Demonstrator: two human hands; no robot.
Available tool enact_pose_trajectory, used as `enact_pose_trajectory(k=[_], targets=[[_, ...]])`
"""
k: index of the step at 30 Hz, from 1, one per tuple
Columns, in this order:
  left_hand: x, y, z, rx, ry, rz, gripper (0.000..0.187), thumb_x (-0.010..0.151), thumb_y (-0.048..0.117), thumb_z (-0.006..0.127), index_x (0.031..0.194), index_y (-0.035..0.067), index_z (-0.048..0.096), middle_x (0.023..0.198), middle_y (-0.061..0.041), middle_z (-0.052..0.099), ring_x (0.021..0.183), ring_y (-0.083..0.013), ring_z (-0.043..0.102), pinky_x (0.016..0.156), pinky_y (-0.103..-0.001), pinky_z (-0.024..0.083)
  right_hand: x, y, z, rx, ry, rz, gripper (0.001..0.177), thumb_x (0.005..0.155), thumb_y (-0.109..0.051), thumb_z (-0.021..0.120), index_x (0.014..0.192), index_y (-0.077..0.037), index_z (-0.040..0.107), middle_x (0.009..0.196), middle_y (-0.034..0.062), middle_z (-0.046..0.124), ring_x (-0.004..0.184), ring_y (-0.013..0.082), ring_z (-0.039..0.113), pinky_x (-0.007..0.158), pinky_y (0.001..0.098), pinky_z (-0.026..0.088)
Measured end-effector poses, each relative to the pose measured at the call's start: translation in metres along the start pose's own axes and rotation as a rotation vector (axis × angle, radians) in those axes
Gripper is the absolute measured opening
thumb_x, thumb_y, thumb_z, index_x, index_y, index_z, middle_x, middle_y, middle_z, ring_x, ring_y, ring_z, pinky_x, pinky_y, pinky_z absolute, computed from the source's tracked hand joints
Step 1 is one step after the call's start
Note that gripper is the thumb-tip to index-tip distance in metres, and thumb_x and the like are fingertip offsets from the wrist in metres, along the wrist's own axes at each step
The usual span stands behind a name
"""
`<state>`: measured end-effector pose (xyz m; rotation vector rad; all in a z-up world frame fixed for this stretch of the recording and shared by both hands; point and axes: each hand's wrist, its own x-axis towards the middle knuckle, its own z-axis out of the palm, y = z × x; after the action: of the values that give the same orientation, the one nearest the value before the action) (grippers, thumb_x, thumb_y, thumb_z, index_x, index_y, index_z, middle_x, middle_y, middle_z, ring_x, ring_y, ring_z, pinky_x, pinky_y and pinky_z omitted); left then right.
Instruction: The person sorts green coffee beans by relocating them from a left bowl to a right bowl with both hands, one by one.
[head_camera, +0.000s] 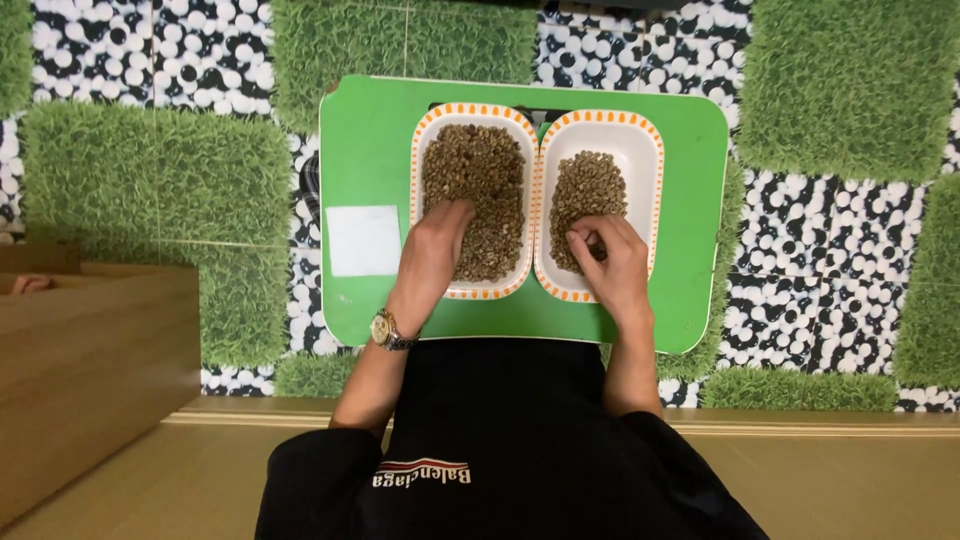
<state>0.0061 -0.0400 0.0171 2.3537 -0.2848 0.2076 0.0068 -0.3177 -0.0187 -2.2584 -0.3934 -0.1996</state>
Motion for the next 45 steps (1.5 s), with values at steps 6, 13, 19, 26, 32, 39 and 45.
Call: enact_pose_trajectory(k=[6,13,19,26,32,39,45], targets=[[0.003,-0.005,0.005,-0.462,0.052,-0.131,0.01,0.105,0.009,0.063,0.11,0.006,0.07,0.087,-0.013,0.073,0.077,-0.0269,0.072,0.067,-0.036,0.058,0.004,-0.007,0.0,0.039,0.006,-0.04,0.007,0.096,-0.005,0.079,0.1,-0.003,0.073,0.08,0.0111,0.068,0.073,0.0291,0.066,0.071,0.0414,0.055],[0.008,0.007,0.03,-0.836,0.049,-0.186,0.012,0.103,0.001,0.061,0.111,-0.002,0.069,0.091,-0.019,0.077,0.078,-0.022,0.076,0.068,-0.033,0.063,0.01,-0.006,0.021,0.14,0.11,-0.128,0.025,0.09,-0.018,0.088,0.107,-0.004,0.075,0.087,0.0081,0.072,0.076,0.0239,0.065,0.075,0.0402,0.055],[0.014,0.028,0.038,-0.808,-0.009,-0.158,0.014,0.099,0.0,0.066,0.111,0.0,0.072,0.092,-0.018,0.078,0.084,-0.0247,0.078,0.072,-0.037,0.065,0.035,-0.057,0.015,0.118,0.16,-0.227,0.017,0.091,-0.012,0.086,0.102,-0.004,0.075,0.092,0.0095,0.07,0.082,0.0309,0.068,0.075,0.0428,0.056],[0.015,0.036,0.046,-0.809,-0.048,-0.132,0.013,0.101,0.001,0.064,0.111,0.002,0.072,0.089,-0.018,0.078,0.081,-0.0238,0.077,0.073,-0.037,0.065,0.028,-0.046,0.007,0.092,0.169,-0.224,0.008,0.095,-0.011,0.082,0.098,-0.006,0.076,0.092,0.0086,0.071,0.082,0.0306,0.068,0.075,0.0424,0.056],[0.019,0.051,0.053,-0.617,-0.107,-0.005,0.015,0.102,0.003,0.062,0.111,0.004,0.074,0.088,-0.017,0.078,0.081,-0.0296,0.078,0.071,-0.039,0.065,0.012,-0.027,-0.008,0.075,0.153,-0.158,0.006,0.097,-0.008,0.079,0.098,-0.005,0.074,0.093,0.0105,0.07,0.08,0.0316,0.067,0.072,0.0434,0.055],[0.006,0.038,0.105,-0.356,-0.218,0.226,0.023,0.101,0.005,0.064,0.123,-0.002,0.064,0.1,-0.023,0.072,0.09,-0.0374,0.074,0.075,-0.042,0.063,-0.015,0.007,-0.019,0.001,0.138,-0.044,0.013,0.091,-0.008,0.084,0.097,-0.006,0.073,0.092,0.0109,0.071,0.081,0.0322,0.067,0.074,0.0446,0.055],[0.004,0.048,0.068,-0.279,-0.241,0.223,0.021,0.101,0.012,0.06,0.119,0.001,0.068,0.113,-0.02,0.069,0.098,-0.032,0.07,0.084,-0.041,0.059,-0.04,0.053,-0.042,-0.111,0.188,0.053,0.012,0.094,-0.006,0.08,0.102,-0.005,0.071,0.093,0.0136,0.069,0.09,0.0373,0.067,0.084,0.0473,0.053]])
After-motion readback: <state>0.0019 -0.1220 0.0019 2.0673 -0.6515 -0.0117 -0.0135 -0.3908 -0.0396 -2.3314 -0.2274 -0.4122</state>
